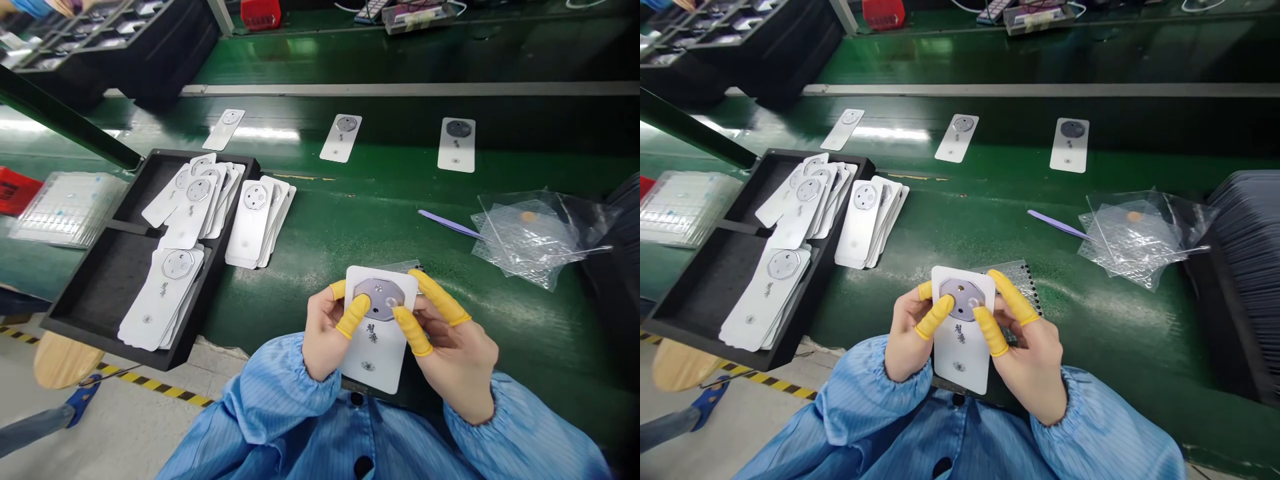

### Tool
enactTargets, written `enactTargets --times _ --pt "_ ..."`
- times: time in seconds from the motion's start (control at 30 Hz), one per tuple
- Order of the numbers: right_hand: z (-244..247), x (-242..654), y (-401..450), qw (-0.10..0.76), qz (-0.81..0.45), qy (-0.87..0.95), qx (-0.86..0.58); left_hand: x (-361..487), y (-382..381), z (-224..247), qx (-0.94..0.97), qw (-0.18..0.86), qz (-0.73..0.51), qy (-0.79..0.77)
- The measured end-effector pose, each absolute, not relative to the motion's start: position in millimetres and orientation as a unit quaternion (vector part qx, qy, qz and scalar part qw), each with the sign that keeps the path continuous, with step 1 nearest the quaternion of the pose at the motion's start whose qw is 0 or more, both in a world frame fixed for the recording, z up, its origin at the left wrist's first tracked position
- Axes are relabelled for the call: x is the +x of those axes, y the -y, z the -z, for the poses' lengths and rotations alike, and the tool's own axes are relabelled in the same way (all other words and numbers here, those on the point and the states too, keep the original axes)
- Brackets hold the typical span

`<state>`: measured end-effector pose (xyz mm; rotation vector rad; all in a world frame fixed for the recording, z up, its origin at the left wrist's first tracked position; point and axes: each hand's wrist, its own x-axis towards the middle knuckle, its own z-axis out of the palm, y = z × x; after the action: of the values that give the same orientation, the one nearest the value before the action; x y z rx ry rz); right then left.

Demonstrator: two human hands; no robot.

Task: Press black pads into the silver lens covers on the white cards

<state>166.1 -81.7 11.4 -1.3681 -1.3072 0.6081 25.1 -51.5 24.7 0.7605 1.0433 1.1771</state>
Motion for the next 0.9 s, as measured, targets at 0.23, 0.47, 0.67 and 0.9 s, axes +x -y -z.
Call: enactTargets --times 0.23,0.47,0.67,0.9 --pt "-9 163 83 0.533 -0.170 0.594 -0.578 23 49 -28 0.322 0.659 -0.495 -0.466" --pt "-7 166 78 0.537 -0.247 0.551 -0.590 20 41 -25 0.328 0.693 -0.472 -0.434" --pt "-6 166 80 0.547 -0.238 0.574 -0.561 17 39 -26 0.324 0.687 -0.499 -0.417" --pt "1 163 85 0.527 -0.139 0.596 -0.589 18 40 -33 0.358 0.634 -0.516 -0.452"
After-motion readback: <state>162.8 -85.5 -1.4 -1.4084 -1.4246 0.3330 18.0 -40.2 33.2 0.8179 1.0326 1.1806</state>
